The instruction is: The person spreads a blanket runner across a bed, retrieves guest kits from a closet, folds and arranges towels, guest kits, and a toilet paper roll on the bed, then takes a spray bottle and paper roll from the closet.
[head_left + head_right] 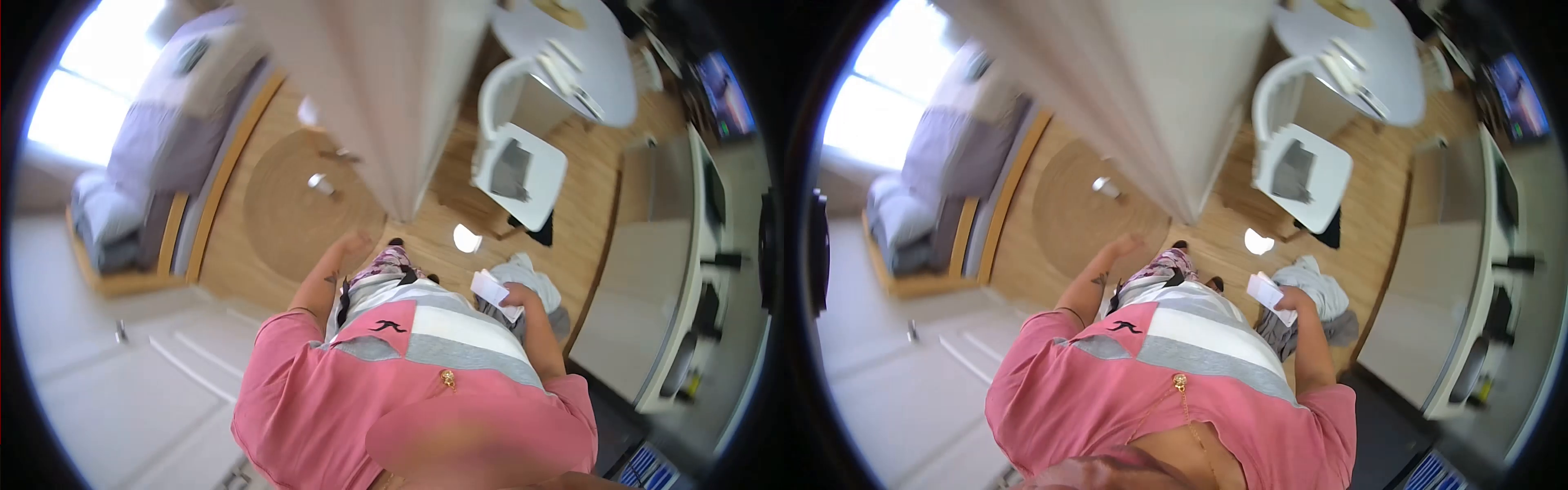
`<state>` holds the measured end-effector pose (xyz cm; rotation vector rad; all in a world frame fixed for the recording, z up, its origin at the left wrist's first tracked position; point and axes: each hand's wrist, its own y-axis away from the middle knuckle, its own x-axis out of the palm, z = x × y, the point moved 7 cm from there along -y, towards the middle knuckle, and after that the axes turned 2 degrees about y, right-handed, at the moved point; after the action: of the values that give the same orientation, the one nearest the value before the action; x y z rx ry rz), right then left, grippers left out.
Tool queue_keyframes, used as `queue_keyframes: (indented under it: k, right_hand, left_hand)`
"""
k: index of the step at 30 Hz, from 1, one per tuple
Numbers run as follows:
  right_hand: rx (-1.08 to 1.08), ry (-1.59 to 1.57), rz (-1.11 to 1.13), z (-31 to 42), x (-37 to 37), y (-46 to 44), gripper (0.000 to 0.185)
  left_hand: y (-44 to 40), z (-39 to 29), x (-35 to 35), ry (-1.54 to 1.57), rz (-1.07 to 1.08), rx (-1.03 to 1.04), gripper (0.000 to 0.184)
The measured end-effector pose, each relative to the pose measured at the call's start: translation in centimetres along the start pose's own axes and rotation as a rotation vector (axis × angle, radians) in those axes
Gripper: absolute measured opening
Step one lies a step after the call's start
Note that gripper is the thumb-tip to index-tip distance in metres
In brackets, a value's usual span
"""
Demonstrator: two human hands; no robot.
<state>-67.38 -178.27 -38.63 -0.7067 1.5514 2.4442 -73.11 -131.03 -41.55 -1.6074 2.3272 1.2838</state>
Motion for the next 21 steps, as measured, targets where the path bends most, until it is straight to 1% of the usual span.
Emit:
queue_keyframes:
  k: [1, 2, 4, 5, 6, 8, 10, 11, 12, 13, 14, 15, 16, 17, 18, 19, 20, 21]
  right_hand:
    - [-0.140, 0.056, 0.074, 3.6, -0.4, -1.9, 0.056]
    - [-0.167, 0.104, 0.097, 7.2, -1.1, -3.9, 0.056]
    - [-0.412, 0.171, 0.028, 18.0, -3.2, -6.3, 0.061]
    - [-0.325, 0.302, -0.003, 22.8, -4.3, -7.2, 0.063]
    - [-0.237, 0.427, -0.042, 27.7, -5.8, -7.9, 0.065]
    - [-0.341, 0.397, -0.018, 37.6, -7.2, -9.6, 0.064]
    - [-0.537, 0.438, -0.088, 46.9, -8.4, -12.0, 0.058]
    - [-0.546, 0.440, -0.071, 51.2, -8.9, -12.9, 0.058]
    - [-0.582, 0.517, -0.016, 55.8, -9.3, -13.2, 0.055]
    - [-0.621, 0.594, 0.032, 60.1, -9.9, -13.7, 0.051]
    - [-0.630, 0.599, 0.036, 64.0, -10.5, -14.5, 0.051]
    - [-0.737, 0.620, 0.088, 67.9, -10.5, -14.7, 0.050]
    - [-0.844, 0.640, 0.140, 71.5, -10.7, -14.7, 0.049]
    - [-0.848, 0.648, 0.149, 74.8, -11.9, -14.4, 0.049]
    - [-0.909, 0.540, 0.136, 78.3, -13.6, -13.2, 0.050]
    - [-0.964, 0.431, 0.121, 81.0, -15.0, -12.5, 0.051]
    - [-0.962, 0.439, 0.133, 82.6, -15.8, -13.1, 0.051]
    - [-0.948, 0.180, 0.097, 84.3, -17.9, -14.0, 0.049]
  left_hand:
    - [3.0, 3.1, -2.4, 0.220, -0.169, -0.206, 0.040]
    - [6.5, 5.8, -4.7, 0.467, -0.391, -0.368, 0.039]
    - [8.4, 17.5, -4.1, 0.697, -0.572, -0.392, 0.041]
    - [9.6, 22.6, -4.0, 0.808, -0.668, -0.390, 0.042]
    - [11.8, 22.6, -4.6, 0.845, -0.707, -0.396, 0.044]
    - [16.3, 21.6, -6.0, 0.939, -0.783, -0.411, 0.049]
    - [19.2, 20.3, -10.5, 0.831, -0.917, -0.223, 0.063]
    - [20.7, 18.4, -13.7, 0.666, -0.903, -0.161, 0.065]
    - [22.3, 16.2, -17.3, 0.502, -0.883, -0.099, 0.067]
    - [23.8, 14.9, -20.2, 0.503, -0.891, -0.109, 0.067]
    - [25.2, 12.2, -23.5, 0.250, -0.885, 0.036, 0.069]
    - [26.4, 9.8, -25.9, 0.002, -0.865, 0.176, 0.071]
    - [27.4, 9.7, -28.4, 0.008, -0.872, 0.167, 0.071]
    - [27.3, 10.0, -30.1, 0.086, -0.723, 0.135, 0.072]
    - [27.1, 10.8, -31.1, 0.170, -0.571, 0.103, 0.072]
    - [27.2, 12.4, -32.3, 0.210, -0.528, 0.007, 0.066]
    - [27.1, 13.6, -33.7, 0.222, -0.532, 0.003, 0.066]
    - [27.0, 14.9, -35.2, 0.343, -0.557, 0.005, 0.063]
